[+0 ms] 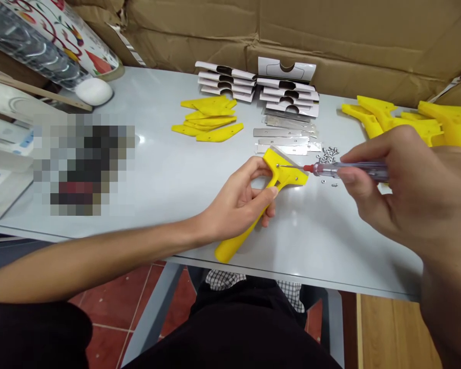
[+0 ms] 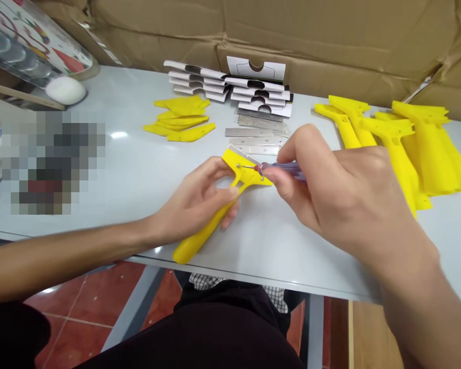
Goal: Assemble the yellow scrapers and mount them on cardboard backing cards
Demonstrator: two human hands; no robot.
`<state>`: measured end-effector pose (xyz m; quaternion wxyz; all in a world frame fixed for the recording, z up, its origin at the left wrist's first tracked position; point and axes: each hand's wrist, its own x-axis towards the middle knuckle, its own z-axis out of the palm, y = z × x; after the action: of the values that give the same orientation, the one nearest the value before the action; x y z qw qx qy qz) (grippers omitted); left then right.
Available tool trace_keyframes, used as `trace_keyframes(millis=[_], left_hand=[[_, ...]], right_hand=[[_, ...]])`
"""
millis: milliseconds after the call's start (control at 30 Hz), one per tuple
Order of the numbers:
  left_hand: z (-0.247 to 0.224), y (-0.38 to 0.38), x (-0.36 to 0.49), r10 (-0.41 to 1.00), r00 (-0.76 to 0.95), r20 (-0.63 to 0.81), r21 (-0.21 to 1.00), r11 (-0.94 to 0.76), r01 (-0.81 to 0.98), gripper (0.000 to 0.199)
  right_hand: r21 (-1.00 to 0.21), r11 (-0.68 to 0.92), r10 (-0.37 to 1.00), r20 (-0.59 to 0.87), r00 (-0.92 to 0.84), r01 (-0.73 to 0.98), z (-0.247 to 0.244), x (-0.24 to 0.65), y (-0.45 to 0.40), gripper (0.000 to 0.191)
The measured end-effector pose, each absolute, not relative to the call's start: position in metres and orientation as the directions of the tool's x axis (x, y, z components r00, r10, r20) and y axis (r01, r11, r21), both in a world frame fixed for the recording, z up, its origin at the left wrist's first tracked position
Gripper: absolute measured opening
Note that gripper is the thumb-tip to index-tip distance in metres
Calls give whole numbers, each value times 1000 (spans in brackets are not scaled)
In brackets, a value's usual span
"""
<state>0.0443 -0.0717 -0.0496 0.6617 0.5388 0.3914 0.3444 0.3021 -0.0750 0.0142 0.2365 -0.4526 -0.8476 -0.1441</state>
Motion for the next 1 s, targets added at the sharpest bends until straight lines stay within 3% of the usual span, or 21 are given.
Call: trace_keyframes(millis=[100, 267, 367, 467, 633, 733, 800, 1000], left_hand=[[-49, -72, 45, 879, 451, -153, 982, 185, -26, 19], [-48, -72, 45, 878, 456, -144, 980, 191, -59, 21], [-48, -72, 44, 872, 464, -153, 978, 200, -54, 21], [-48, -72, 45, 879, 453, -148, 979, 195, -58, 21], [-48, -72, 46, 883, 445, -150, 977, 202, -71, 25], [-48, -71, 46, 885, 443, -143, 978, 196, -75, 22], [-48, -71, 46, 887, 440, -142, 978, 194, -74, 21], [-48, -71, 46, 892, 427, -150, 976, 203, -81, 27]], right_hand=[[89, 514, 686, 555, -471, 853, 15, 301, -75, 27], [-20, 554, 738, 475, -479, 832, 16, 299, -76, 27], [57, 544, 728, 465, -504, 837, 16, 301, -75, 16], [121, 493, 736, 470, -487, 861, 17, 303, -74, 28], [-19, 537, 783, 382, -490, 843, 19, 302, -76, 23], [39, 549, 745, 429, -510, 835, 18, 301, -77, 13], [82, 530, 732, 459, -504, 844, 17, 301, -77, 19], [-74, 560, 773, 405, -489, 825, 18, 300, -77, 18]])
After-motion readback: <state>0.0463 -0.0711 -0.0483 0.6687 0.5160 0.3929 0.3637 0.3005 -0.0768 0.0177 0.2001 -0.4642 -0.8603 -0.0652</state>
